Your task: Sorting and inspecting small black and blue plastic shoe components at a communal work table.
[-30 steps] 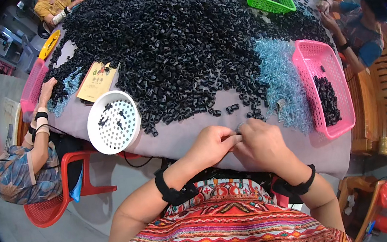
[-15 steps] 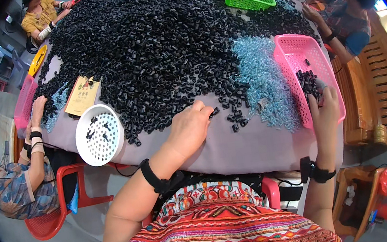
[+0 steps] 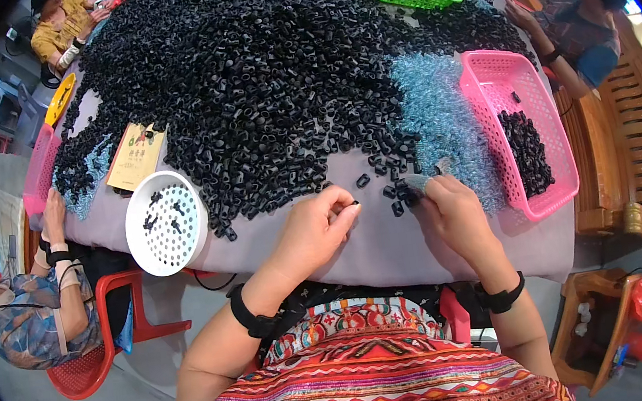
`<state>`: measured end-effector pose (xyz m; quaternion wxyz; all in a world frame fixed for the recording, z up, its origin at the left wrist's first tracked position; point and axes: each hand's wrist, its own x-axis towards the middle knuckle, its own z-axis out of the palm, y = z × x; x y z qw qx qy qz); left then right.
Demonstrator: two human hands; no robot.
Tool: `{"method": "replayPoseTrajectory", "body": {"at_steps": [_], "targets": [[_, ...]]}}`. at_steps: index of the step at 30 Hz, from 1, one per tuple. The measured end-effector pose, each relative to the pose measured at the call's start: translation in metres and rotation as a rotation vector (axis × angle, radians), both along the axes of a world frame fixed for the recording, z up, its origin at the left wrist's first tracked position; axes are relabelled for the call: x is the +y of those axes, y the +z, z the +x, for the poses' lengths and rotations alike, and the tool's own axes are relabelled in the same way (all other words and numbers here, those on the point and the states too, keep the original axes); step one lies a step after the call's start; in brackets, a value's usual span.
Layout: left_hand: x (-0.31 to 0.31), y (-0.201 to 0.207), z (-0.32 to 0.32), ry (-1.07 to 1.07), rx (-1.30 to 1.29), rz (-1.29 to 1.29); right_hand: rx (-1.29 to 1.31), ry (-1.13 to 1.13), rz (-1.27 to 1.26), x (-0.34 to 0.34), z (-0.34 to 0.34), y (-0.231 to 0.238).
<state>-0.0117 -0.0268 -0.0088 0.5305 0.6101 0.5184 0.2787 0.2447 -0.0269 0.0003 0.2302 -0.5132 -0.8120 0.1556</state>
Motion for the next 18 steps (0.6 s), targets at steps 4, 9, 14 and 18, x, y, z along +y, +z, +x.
{"method": "replayPoseTrajectory", "body": {"at_steps": [4,9,14,18], "targets": [[-0.004,-0.016,-0.002,0.035,-0.284,-0.223,-0.022,-0.001,0.034,0.003,-0.011,-0.001],[-0.007,-0.018,-0.001,-0.003,-0.314,-0.223,-0.062,0.02,0.065,0.01,-0.011,-0.01],[-0.009,-0.017,0.001,0.001,-0.313,-0.233,-0.066,0.024,0.092,0.013,-0.011,-0.015],[-0.011,-0.02,0.003,-0.002,-0.333,-0.258,0.002,0.003,0.069,0.009,-0.008,-0.01]]}}
